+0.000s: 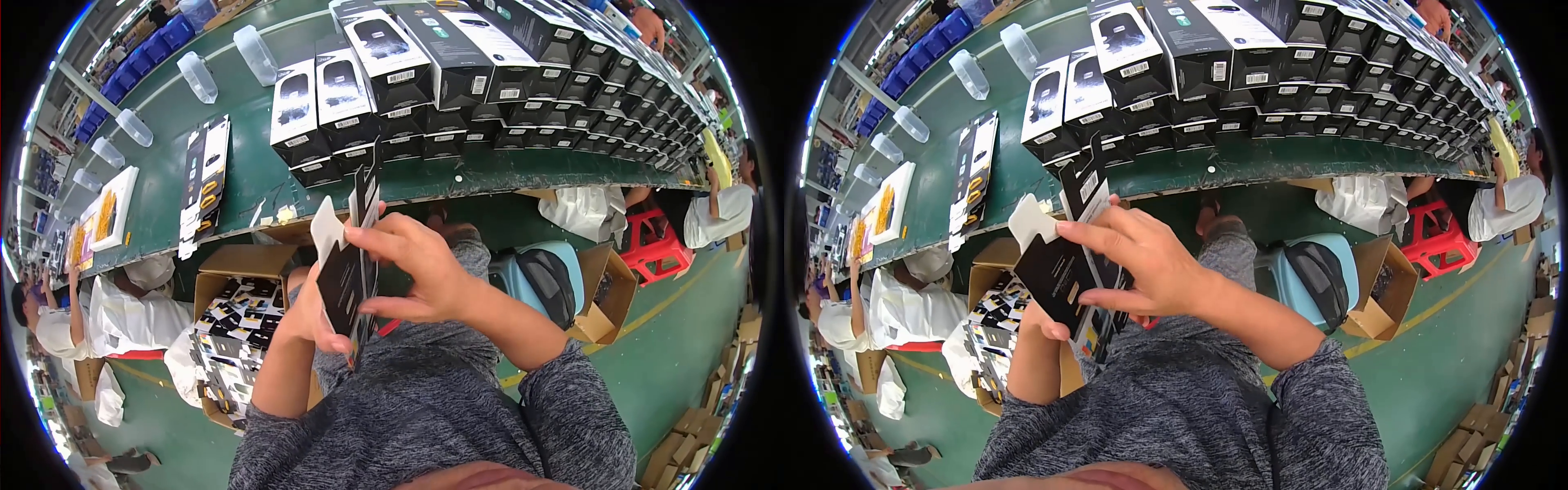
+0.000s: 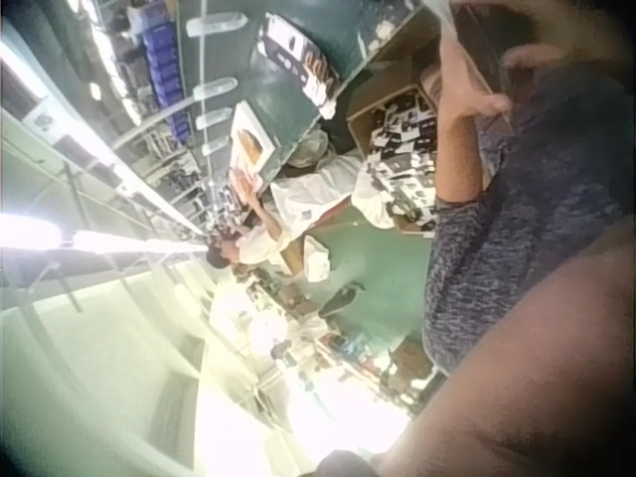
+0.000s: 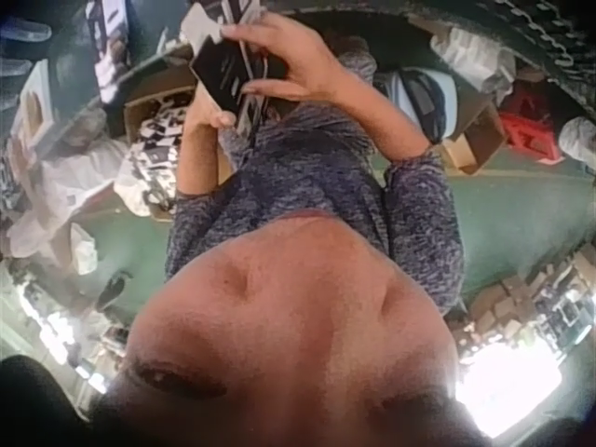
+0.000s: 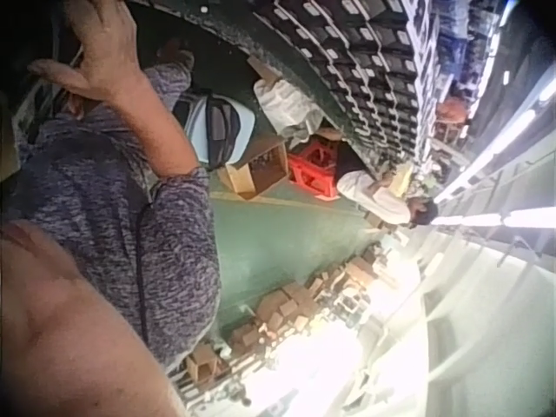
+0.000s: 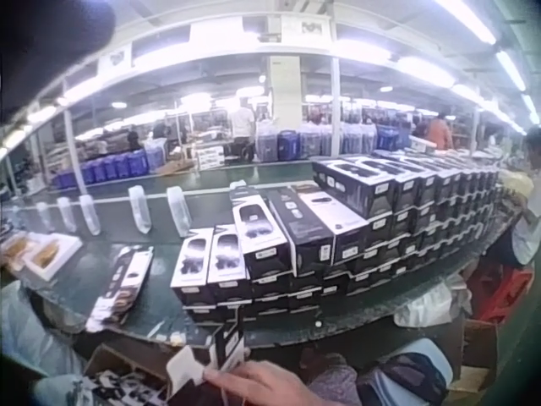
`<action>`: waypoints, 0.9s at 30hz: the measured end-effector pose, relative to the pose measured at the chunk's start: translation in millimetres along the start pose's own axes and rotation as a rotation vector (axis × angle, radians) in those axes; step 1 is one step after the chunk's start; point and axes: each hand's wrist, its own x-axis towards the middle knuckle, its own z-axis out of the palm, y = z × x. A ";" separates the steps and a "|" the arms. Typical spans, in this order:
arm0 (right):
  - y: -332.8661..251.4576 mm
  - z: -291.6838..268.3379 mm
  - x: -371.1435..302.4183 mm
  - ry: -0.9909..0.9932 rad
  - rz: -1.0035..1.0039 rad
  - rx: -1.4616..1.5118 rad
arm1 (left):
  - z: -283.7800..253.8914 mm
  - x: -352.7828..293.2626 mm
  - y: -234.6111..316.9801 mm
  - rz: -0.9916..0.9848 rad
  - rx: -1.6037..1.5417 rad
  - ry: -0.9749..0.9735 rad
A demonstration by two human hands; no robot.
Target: The person assembles electronic components into retail boxes by hand, then packages the retail boxes into larger cardboard shipping boxes.
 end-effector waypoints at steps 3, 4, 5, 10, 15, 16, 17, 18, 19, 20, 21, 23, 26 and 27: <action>-5.6 -13.9 5.7 -0.120 0.243 0.238 | 0.2 0.1 1.7 -0.004 0.076 0.004; -8.0 -23.4 11.7 -0.121 0.248 0.240 | -2.6 3.0 1.5 0.072 0.163 -0.004; -10.7 -33.6 17.5 -0.207 0.172 0.100 | -8.0 -5.3 2.4 0.051 0.228 0.038; -15.6 -34.1 8.1 0.000 0.248 -0.240 | -13.9 -9.9 13.4 0.148 0.441 0.436; -14.5 16.4 -31.2 0.169 0.555 0.314 | 14.1 8.4 -7.2 0.355 0.284 0.710; -12.9 24.8 -43.5 0.133 0.637 0.281 | 15.3 5.4 -12.9 0.334 0.330 0.670; -9.5 28.7 -46.0 0.160 0.682 0.349 | 15.7 6.4 -14.7 0.433 0.240 0.536; -6.8 31.5 -48.0 0.184 0.729 0.417 | 5.4 1.3 -16.6 0.411 0.220 0.417; -5.2 26.1 -47.6 0.131 0.759 0.537 | 3.2 2.5 -8.4 0.387 0.126 0.333; 0.5 20.4 -46.8 0.125 0.762 0.541 | 3.5 5.7 4.3 0.366 0.032 0.248; 5.1 13.4 -47.2 -0.035 0.728 0.567 | 2.4 8.4 12.9 0.364 0.099 0.232; 9.9 -1.2 -43.6 -0.320 0.708 0.613 | -0.6 10.4 15.2 0.418 0.135 0.202; 6.9 -3.0 -29.1 -0.098 0.467 0.539 | -4.4 14.1 19.9 0.524 0.362 0.170; 3.3 4.1 -22.9 0.087 0.372 0.610 | -3.9 14.2 20.3 0.553 0.527 0.195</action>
